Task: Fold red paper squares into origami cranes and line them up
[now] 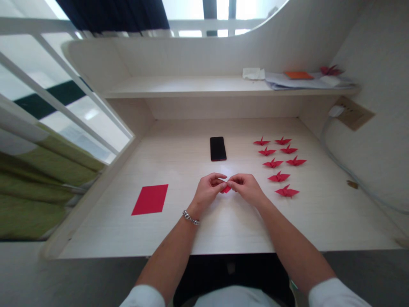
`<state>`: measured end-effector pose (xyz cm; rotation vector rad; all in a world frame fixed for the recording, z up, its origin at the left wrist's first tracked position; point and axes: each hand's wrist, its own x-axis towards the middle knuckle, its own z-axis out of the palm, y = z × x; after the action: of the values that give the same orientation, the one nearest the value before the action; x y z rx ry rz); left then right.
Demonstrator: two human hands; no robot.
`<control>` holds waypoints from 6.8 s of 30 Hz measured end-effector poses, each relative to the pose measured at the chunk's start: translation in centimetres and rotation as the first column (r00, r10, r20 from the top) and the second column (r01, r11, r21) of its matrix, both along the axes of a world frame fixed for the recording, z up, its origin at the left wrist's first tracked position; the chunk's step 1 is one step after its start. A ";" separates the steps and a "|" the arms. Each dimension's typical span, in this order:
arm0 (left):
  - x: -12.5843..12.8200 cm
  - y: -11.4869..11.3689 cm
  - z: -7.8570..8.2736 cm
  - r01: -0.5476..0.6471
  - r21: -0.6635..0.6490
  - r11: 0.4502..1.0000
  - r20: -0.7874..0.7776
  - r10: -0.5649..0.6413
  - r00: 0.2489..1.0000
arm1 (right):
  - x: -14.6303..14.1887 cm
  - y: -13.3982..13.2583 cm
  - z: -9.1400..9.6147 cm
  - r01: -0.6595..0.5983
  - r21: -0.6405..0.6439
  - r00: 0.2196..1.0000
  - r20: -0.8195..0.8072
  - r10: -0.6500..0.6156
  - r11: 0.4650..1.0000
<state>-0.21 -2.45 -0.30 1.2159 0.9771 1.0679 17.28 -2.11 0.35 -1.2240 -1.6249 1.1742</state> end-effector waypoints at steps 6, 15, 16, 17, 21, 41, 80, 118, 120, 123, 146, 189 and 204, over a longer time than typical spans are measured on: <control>0.2 -0.2 0.0 -0.027 0.026 0.999 0.032 0.026 0.999 | 0.0 0.0 -0.2 0.002 0.047 1.000 0.007 -0.002 0.999; 0.1 -0.1 0.2 0.002 0.028 1.000 0.083 -0.004 0.997 | 0.1 -0.1 0.4 -0.017 0.045 1.000 -0.010 0.018 0.999; 0.0 -0.1 0.3 0.013 0.031 0.999 0.080 -0.015 0.997 | 0.2 0.0 0.4 -0.014 0.036 1.000 -0.019 0.014 0.999; 0.0 -0.1 0.4 0.027 0.034 0.999 0.076 -0.030 0.997 | 0.3 0.0 0.4 -0.010 0.023 1.000 -0.027 0.011 1.000; -0.2 -0.2 0.7 0.056 0.068 0.996 0.041 -0.059 0.997 | 0.6 0.1 0.4 -0.027 -0.023 0.999 -0.048 0.026 0.999; -0.2 -0.2 0.5 0.027 0.094 0.995 -0.079 -0.019 0.997 | 0.7 0.2 0.3 -0.066 -0.018 0.997 0.031 0.067 0.998; 0.5 -0.4 0.4 -0.023 0.087 0.996 -0.125 0.034 0.992 | 0.5 0.6 -0.2 0.025 -0.131 0.907 -0.415 -0.078 0.991; 0.5 -0.5 1.0 -0.018 0.028 0.999 -0.094 0.020 0.995 | 0.5 0.4 0.5 0.085 -0.220 0.892 -0.418 -0.173 0.972; 0.6 -0.6 1.1 -0.025 0.033 0.999 -0.091 0.028 0.995 | 0.4 0.4 0.5 0.088 -0.211 0.885 -0.431 -0.174 0.973; 0.7 -0.6 1.2 -0.035 0.040 0.999 -0.080 0.038 0.996 | 0.2 0.4 0.5 0.093 -0.213 0.877 -0.446 -0.181 0.973; 0.9 -0.9 0.7 -0.049 0.150 0.987 -0.154 0.072 0.985 | 0.0 0.2 0.0 0.079 -0.121 0.897 -0.424 -0.124 0.990; 0.0 0.0 -1.0 -0.014 0.204 0.979 -0.359 0.088 0.929 | 0.1 0.1 -0.4 -0.049 0.057 0.986 0.160 0.040 0.997; -0.3 0.1 -0.9 -0.102 0.238 0.966 -0.350 0.183 0.919 | 0.5 0.3 -0.5 -0.007 -0.040 0.997 0.083 0.011 0.999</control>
<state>-0.54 -2.32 -1.21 1.5832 1.2806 1.1024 17.78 -1.77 -0.20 -1.3076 -1.6766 1.1802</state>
